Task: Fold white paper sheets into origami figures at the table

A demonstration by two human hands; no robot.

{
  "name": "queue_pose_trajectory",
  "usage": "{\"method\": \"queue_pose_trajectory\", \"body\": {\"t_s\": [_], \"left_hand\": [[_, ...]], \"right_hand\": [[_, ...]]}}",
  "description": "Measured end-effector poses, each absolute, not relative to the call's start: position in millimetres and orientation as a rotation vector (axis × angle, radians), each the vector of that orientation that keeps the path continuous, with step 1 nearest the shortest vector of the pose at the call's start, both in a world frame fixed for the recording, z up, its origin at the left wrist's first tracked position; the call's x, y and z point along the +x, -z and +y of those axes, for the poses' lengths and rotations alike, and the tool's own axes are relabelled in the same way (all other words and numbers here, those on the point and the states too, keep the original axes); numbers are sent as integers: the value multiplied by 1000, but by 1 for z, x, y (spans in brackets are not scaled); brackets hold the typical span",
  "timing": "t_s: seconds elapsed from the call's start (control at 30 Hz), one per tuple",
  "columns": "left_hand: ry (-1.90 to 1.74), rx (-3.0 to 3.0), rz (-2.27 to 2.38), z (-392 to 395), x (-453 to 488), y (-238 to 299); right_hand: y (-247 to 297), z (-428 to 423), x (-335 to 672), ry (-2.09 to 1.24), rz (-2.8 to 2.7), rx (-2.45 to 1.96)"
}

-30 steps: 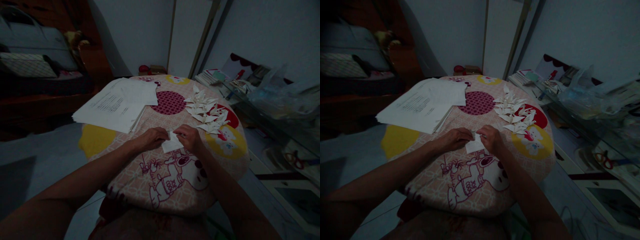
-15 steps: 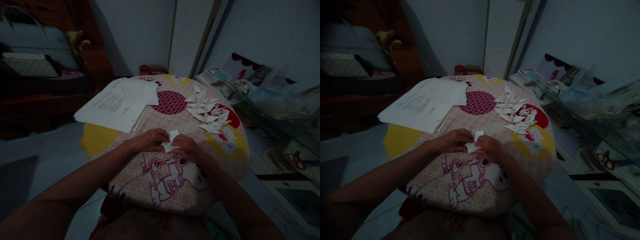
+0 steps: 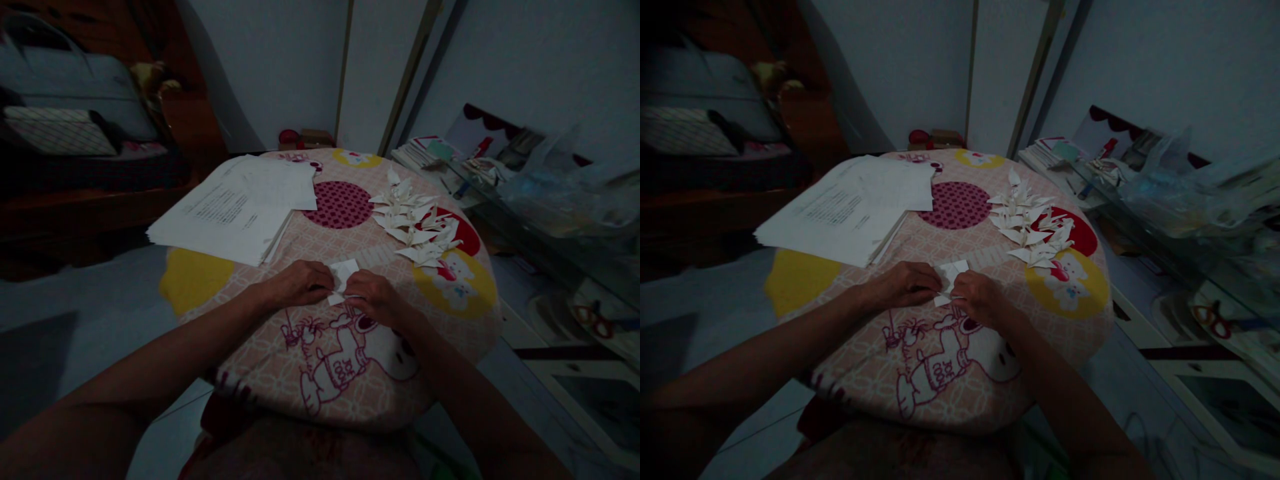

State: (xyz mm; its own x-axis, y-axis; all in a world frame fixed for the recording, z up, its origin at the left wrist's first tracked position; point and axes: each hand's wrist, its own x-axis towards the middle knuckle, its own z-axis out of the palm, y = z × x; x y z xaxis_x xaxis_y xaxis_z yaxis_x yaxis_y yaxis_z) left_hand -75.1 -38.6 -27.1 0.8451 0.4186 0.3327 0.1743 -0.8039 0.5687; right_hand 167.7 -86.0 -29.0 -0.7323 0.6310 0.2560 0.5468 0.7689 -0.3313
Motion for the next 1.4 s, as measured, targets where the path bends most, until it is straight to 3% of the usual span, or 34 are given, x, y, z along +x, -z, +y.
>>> {"method": "queue_pose_trajectory", "body": {"t_s": [0.77,1.17,1.4], "left_hand": [[-637,2547,637,-42,-69,36],[-578,2313,927,-51,-61,27],[-562,2206,1112,-53,-57,25]], "right_hand": [[29,-90,160,-313,-2526,-1001],[25,-83,154,-784,-2108,-1271],[27,-80,146,-827,-1906,-1476]]}}
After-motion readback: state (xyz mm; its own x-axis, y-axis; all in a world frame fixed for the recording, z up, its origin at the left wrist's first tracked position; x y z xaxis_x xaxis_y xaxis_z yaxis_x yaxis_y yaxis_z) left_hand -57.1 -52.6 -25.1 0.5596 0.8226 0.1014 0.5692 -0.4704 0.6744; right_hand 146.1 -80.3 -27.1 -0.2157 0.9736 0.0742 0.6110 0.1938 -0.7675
